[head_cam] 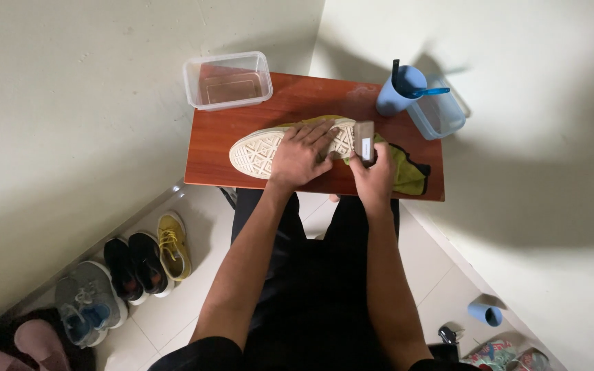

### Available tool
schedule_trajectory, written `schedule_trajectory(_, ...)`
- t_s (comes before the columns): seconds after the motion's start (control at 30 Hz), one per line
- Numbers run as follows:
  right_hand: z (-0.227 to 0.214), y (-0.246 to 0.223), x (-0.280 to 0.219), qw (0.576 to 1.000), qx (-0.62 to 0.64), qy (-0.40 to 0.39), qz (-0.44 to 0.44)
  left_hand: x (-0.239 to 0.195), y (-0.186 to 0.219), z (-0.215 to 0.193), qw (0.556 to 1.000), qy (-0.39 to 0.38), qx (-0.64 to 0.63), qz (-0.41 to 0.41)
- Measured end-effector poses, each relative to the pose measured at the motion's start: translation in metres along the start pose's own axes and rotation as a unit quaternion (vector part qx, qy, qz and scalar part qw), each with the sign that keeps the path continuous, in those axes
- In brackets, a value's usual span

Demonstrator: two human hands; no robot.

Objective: The person cleans the sole of a white sneaker using a brush and a cleaning solution. They dip the brush into a container of liquid and scrub the shoe's tread pattern, then wipe the area with a green cloth.

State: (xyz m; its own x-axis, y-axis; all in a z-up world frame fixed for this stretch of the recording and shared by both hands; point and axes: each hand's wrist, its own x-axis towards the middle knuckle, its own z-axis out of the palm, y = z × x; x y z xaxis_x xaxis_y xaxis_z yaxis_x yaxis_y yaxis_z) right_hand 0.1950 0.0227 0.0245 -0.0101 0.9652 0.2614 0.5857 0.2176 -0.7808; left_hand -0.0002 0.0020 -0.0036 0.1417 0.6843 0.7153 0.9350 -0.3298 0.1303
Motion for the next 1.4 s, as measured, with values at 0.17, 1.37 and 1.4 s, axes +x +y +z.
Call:
schedule_trajectory(0.17,0.001,0.005,-0.003,1.0,0.017,-0.009,-0.011,-0.001,0.0,0.002,1.0,0.005,-0.003,0.001)
schedule_trajectory(1.37,0.013,0.032,0.001,0.996,-0.03,0.029,-0.082,0.001,0.002,-0.006,1.0,0.002,0.0,0.004)
schedule_trajectory(1.4,0.014,0.035,0.004,0.997,-0.037,0.044,-0.057,0.004,0.001,-0.006,1.0,0.0,0.0,0.003)
